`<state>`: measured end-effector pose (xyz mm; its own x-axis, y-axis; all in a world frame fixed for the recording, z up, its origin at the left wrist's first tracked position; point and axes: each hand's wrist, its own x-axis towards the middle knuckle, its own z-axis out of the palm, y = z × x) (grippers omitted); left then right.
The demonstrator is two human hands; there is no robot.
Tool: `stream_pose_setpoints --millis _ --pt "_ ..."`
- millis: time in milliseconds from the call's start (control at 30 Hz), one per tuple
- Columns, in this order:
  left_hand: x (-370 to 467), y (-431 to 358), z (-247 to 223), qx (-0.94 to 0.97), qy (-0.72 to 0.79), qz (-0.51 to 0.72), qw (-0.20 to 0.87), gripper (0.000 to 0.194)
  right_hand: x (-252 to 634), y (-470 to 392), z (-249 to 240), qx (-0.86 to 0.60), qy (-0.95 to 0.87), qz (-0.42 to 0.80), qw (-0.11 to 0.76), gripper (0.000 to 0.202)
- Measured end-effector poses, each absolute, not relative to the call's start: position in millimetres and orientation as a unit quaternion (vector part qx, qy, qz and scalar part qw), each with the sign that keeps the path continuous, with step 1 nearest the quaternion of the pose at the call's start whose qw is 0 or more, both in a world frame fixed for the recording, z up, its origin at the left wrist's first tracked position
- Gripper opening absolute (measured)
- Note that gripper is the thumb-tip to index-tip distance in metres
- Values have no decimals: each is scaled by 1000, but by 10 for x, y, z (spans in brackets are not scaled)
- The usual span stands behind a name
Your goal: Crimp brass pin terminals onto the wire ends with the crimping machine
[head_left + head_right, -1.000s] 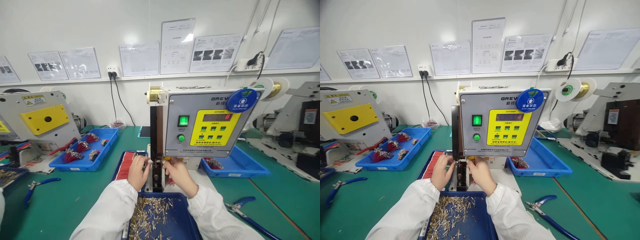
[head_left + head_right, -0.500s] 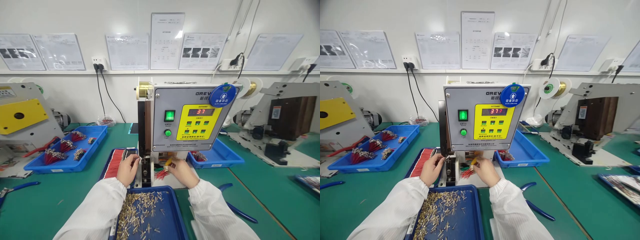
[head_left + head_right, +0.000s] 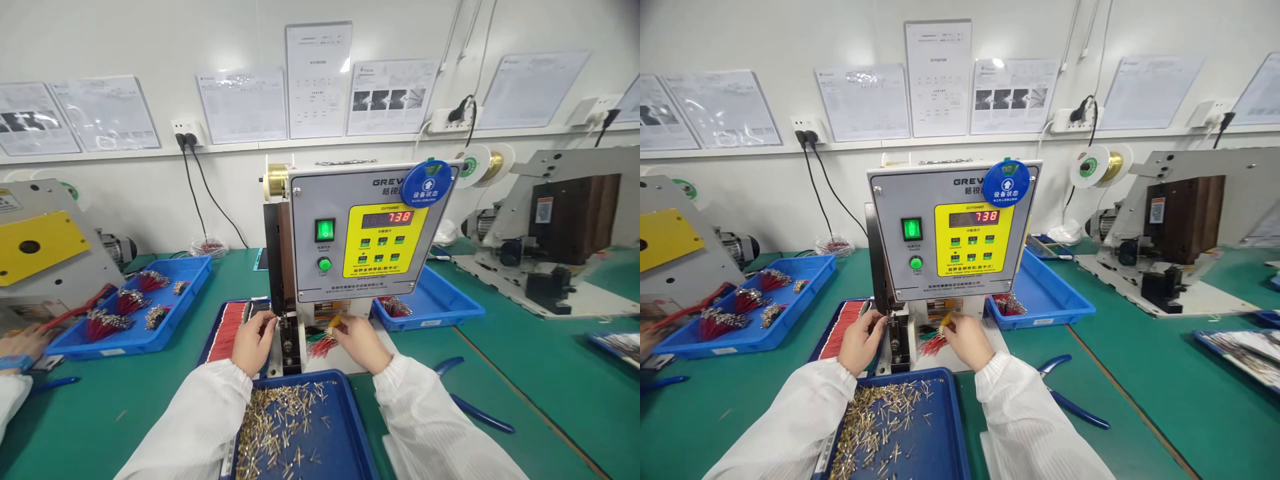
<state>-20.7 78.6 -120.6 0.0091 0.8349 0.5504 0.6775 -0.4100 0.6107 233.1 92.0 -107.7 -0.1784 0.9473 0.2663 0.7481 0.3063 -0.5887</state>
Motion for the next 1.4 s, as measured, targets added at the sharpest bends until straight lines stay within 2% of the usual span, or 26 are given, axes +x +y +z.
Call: stream_pose_setpoints --millis 233,367,500,867,1133,1400 --pt "-211 797 -1211 704 539 457 79 24 2320 820 -930 -575 -752 103 305 20" --pt "-190 785 -1197 700 538 460 96 24 2154 556 -816 -503 -842 46 191 28" --pt "-166 766 -1177 693 539 467 106 21 1955 279 -806 -416 -900 82 106 19" --pt "-135 733 -1146 682 551 465 125 18 1717 109 -969 -349 -921 157 76 15" --pt "-139 726 -1164 678 554 468 122 16 1763 150 -930 -368 -899 196 136 13" --pt "-144 716 -1165 679 559 459 126 13 1741 175 -945 -397 -881 226 122 14"
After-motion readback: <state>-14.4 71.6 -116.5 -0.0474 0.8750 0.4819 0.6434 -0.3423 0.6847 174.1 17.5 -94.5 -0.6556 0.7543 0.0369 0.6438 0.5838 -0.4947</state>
